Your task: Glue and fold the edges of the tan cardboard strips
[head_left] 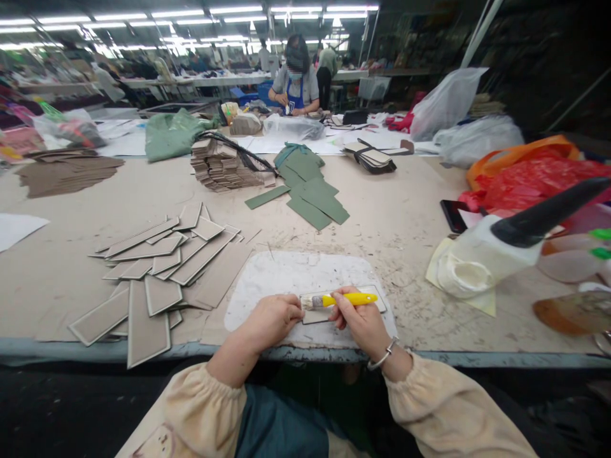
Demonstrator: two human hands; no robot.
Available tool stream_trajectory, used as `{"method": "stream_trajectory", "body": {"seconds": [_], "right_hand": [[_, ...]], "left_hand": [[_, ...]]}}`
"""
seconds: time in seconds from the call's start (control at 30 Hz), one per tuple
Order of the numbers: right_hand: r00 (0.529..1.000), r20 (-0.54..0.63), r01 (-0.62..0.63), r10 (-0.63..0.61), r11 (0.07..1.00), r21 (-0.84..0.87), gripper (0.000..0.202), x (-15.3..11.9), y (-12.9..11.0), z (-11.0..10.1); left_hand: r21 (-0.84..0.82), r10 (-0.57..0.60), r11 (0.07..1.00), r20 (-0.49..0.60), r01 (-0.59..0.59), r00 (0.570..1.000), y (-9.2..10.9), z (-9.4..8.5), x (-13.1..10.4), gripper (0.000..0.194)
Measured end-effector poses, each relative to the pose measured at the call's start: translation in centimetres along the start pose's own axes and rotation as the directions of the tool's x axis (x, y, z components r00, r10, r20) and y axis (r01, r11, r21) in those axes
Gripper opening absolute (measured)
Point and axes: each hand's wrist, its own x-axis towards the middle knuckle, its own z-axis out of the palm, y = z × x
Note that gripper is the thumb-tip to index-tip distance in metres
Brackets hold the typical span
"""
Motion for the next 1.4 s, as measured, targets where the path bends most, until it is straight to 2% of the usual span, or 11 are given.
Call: {"method": "stream_trajectory", "body": {"seconds": [0.13,0.27,0.4,0.57,0.73,1.07,1.27,1.4], "right_hand": [[1.000,0.005,0.000,0.000,0.996,-0.089,0.032,0.0,0.1,-0.4],[0.999,-0.038,0.020,-0.027,0.982,-0.188,0.031,0.0,-0.1,-1.6],[0.997,-0.081,0.009,-0.021,0.990,-0.141,0.031,-0.4,-0.6,-2.2],[1.000,-0.002,0.024,-0.025,0.996,-0.089,0.030,-0.7,-0.5,-1.2],[1.000,0.022,0.003,0.001,0.982,-0.189,0.030,-0.5,-0.2,-1.4],[0.988,-0.114,0.035,-0.104,0.871,-0.489,0.033,-0.6,-0.7,-6.4],[0.957,-0.200,0.037,-0.209,0.774,-0.632,0.040,-0.9,-0.6,-9.3],[0.938,-0.235,0.020,-0.254,0.717,-0.697,0.036,-1.0,-0.7,-10.6]], "left_hand": [[0.005,-0.013,1.000,-0.007,0.013,1.000,0.3,-0.1,0.0,0.025],[0.003,-0.036,0.999,-0.004,0.036,0.999,0.4,-0.2,0.0,0.024],[0.007,-0.031,0.999,0.005,0.031,0.999,0.4,-0.1,0.1,0.024],[0.005,-0.032,0.999,0.012,0.032,0.999,0.3,0.0,0.1,0.025],[0.014,-0.015,1.000,0.024,0.015,1.000,0.3,-0.1,0.2,0.024],[-0.034,-0.012,0.999,0.002,0.012,1.000,0.1,0.2,0.2,0.023],[-0.062,-0.007,0.998,0.007,0.007,1.000,0.0,0.1,0.3,0.024],[-0.065,-0.018,0.998,0.015,0.019,1.000,0.0,0.1,0.4,0.023]]}}
